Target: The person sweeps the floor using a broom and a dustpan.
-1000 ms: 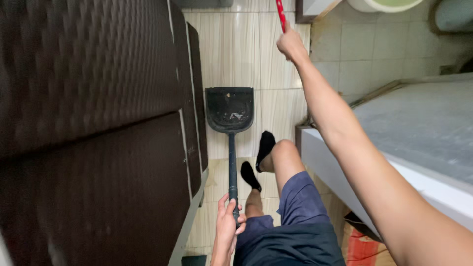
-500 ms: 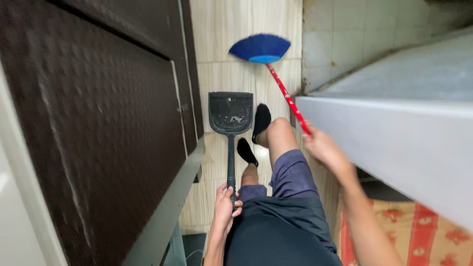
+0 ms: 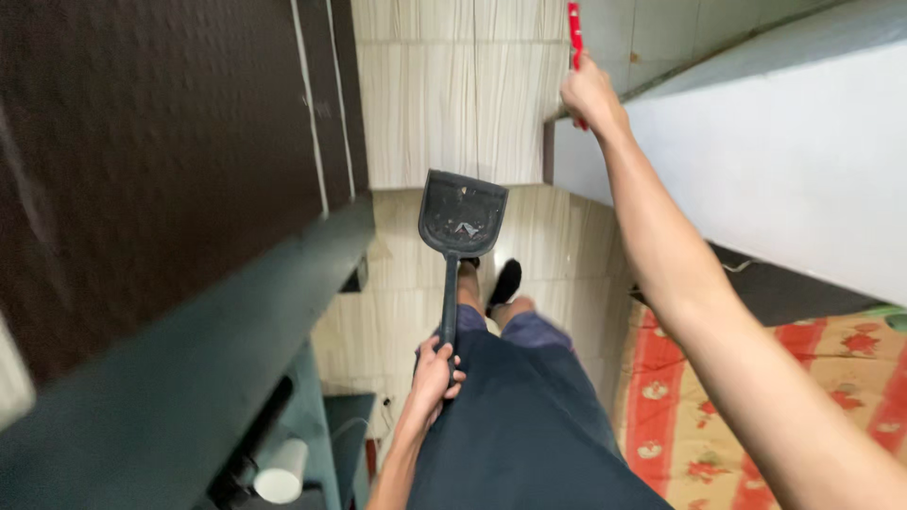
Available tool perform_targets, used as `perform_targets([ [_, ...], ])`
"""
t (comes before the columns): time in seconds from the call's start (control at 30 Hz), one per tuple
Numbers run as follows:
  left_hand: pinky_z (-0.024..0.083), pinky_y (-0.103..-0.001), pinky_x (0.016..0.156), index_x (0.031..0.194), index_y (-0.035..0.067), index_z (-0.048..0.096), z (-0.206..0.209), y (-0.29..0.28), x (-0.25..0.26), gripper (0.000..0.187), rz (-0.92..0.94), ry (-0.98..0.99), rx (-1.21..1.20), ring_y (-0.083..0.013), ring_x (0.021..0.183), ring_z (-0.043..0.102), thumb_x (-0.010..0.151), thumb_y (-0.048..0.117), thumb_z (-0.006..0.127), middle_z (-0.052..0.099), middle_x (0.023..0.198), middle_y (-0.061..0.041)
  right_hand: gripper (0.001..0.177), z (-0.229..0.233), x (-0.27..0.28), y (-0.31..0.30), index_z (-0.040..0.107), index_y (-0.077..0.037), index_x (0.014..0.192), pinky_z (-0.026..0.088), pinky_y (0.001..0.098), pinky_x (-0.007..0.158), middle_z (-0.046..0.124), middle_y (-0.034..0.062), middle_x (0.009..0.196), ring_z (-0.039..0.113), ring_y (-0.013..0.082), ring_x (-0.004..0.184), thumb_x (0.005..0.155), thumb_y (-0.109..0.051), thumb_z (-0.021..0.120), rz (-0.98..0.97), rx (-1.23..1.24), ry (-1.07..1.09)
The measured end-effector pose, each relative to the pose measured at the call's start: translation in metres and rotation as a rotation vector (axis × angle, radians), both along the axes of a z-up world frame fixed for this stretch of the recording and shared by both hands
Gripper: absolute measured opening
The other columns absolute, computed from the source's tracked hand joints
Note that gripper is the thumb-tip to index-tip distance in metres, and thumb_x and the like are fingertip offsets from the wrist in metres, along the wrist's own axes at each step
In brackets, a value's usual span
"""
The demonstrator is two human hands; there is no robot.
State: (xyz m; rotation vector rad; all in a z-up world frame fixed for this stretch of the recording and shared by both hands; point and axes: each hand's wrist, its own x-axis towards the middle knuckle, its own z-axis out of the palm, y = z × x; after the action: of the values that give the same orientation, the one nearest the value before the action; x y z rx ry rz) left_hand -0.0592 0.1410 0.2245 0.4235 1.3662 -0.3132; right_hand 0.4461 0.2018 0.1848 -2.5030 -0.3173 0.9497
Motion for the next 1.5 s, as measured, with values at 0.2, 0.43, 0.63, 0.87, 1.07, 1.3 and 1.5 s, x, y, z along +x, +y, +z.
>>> perform_targets([
  [0.2, 0.034, -0.024, 0.040, 0.152, 0.012, 0.020, -0.022, -0.064, -0.007, 0.056, -0.031, -0.044, -0.005, -0.0131, 0.057, 0.049, 0.102, 0.016, 0.045, 0.050, 0.089, -0.008, 0.060, -0.013, -0.046, -0.072, 0.024, -0.001, 0.155, 0.053, 0.0504, 0.052, 0.068, 0.0304, 0.086, 0.069, 0.0375, 0.061, 0.097, -0.013, 0.037, 0.164, -0.167, 0.061],
  [0.43, 0.027, -0.025, 0.036, 0.109, 0.002, 0.041, -0.118, -0.154, 0.018, 0.015, 0.138, -0.151, -0.046, -0.0128, 0.050, 0.046, 0.101, 0.014, 0.043, 0.045, 0.078, -0.006, 0.061, -0.010, -0.131, -0.167, 0.019, 0.001, 0.157, 0.056, 0.0555, 0.069, 0.067, 0.0384, 0.092, 0.070, 0.0483, 0.077, 0.104, -0.024, 0.038, 0.257, -0.223, 0.112],
  [0.63, 0.033, -0.029, 0.036, 0.087, -0.004, 0.045, -0.183, -0.190, 0.060, 0.019, 0.122, -0.196, 0.060, -0.0191, 0.049, 0.048, 0.098, 0.010, 0.039, 0.053, 0.072, -0.015, 0.060, 0.031, -0.214, -0.228, 0.019, -0.007, 0.157, 0.059, 0.0557, 0.078, 0.066, 0.0400, 0.091, 0.071, 0.0521, 0.084, 0.104, -0.028, 0.039, 0.356, -0.243, 0.174],
  [0.87, 0.037, -0.030, 0.042, 0.088, -0.014, 0.048, -0.199, -0.188, 0.104, 0.025, 0.259, -0.297, 0.066, -0.0201, 0.053, 0.049, 0.095, 0.005, 0.033, 0.056, 0.074, -0.022, 0.039, 0.131, -0.268, -0.312, 0.042, -0.012, 0.143, 0.053, 0.0573, 0.072, 0.070, 0.0299, 0.084, 0.068, 0.0480, 0.081, 0.106, -0.025, 0.042, 0.442, -0.119, 0.281],
  [1.07, 0.033, -0.030, 0.039, 0.087, -0.023, 0.050, -0.189, -0.174, 0.112, 0.026, 0.273, -0.337, 0.080, -0.0208, 0.049, 0.047, 0.088, -0.002, 0.035, 0.057, 0.071, -0.024, 0.055, 0.254, -0.269, -0.329, 0.038, -0.033, 0.160, 0.030, 0.0360, 0.035, 0.033, 0.0083, 0.056, 0.032, 0.0174, 0.036, 0.106, -0.037, 0.048, 0.076, -0.390, 0.593],
  [1.3, 0.033, -0.028, 0.038, 0.114, -0.026, 0.037, -0.182, -0.181, 0.083, 0.036, 0.287, -0.245, 0.082, -0.0175, 0.052, 0.048, 0.097, 0.006, 0.032, 0.054, 0.076, -0.019, 0.051, 0.276, -0.256, -0.299, 0.049, -0.017, 0.154, 0.040, 0.0248, 0.043, 0.055, -0.0114, 0.078, 0.042, 0.0039, 0.051, 0.104, -0.024, 0.052, 0.193, 0.092, 0.262],
  [1.5, 0.033, -0.025, 0.042, 0.148, -0.003, 0.007, -0.186, -0.177, 0.051, 0.056, 0.357, -0.153, 0.028, -0.0147, 0.061, 0.052, 0.103, 0.014, 0.036, 0.046, 0.091, -0.010, 0.047, 0.121, -0.125, -0.171, 0.054, -0.010, 0.148, 0.040, 0.0330, 0.050, 0.052, 0.0027, 0.069, 0.048, 0.0141, 0.056, 0.103, -0.022, 0.055, 0.143, 0.259, 0.027],
])
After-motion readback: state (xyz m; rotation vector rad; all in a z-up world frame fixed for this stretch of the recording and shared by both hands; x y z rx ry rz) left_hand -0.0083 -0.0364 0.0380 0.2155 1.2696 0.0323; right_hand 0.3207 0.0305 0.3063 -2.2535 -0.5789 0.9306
